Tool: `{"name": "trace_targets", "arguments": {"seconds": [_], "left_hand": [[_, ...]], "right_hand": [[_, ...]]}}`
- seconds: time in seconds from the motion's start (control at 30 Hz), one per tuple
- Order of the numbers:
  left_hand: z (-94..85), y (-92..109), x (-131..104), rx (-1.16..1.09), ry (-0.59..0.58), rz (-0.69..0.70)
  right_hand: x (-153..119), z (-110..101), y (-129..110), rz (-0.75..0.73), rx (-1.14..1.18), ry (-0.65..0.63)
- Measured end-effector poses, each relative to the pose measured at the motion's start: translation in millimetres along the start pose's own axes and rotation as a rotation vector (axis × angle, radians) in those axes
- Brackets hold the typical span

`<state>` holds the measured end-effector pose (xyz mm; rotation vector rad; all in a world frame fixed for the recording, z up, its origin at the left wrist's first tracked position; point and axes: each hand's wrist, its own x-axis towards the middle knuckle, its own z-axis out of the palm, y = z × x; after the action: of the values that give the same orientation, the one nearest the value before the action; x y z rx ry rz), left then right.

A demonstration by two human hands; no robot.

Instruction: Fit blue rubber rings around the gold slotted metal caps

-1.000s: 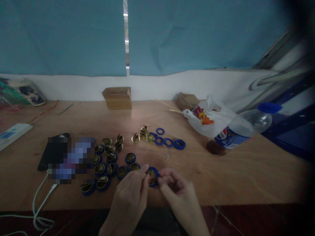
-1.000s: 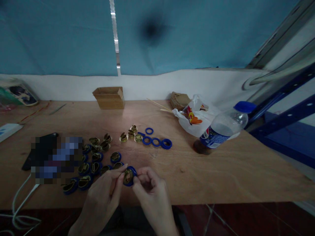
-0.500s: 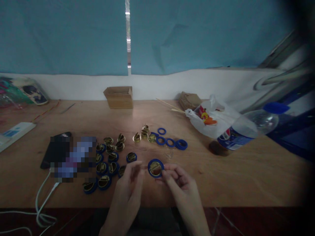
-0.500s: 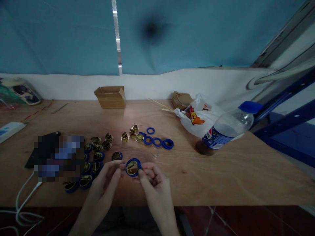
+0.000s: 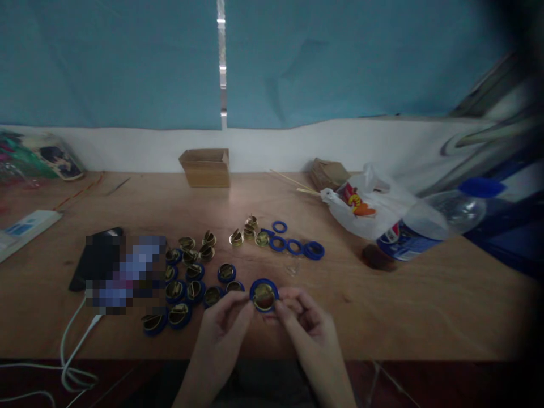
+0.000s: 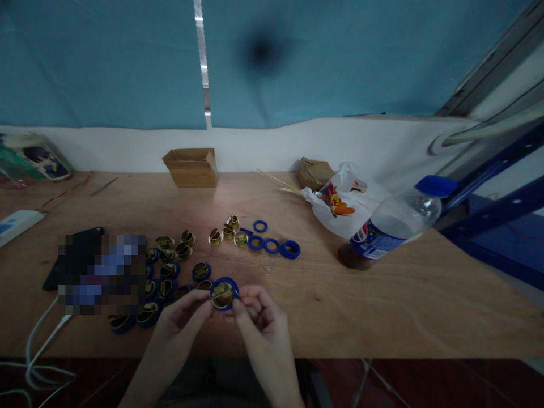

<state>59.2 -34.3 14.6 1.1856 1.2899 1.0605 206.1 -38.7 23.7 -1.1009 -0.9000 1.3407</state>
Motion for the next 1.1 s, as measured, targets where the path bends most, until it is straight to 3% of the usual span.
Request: {"name": "trace_targets", "arguments": {"seconds": [0.23, 0.6, 0.9, 1.1], "left_hand": [[-0.6, -2.7, 1.0, 0.143, -0.022, 0.139], [-3.2, 1.3, 5.9, 0.0, -0.015, 0.021], [-7.8, 6.7, 3.2, 0.109, -0.059, 0.044], [-2.5, 6.6, 0.3, 0.069, -0.109, 0.015]], "right_hand": [[-0.1, -6.1, -3.3, 0.032, -0.049, 0.005], [-1.1, -1.7, -8.2, 0.067, -0.125, 0.032], [-2.4, -6.3, -6.6, 0.074, -0.167, -0.06], [0.1, -4.7, -5.2, 0.088, -0.109, 0.031]]}}
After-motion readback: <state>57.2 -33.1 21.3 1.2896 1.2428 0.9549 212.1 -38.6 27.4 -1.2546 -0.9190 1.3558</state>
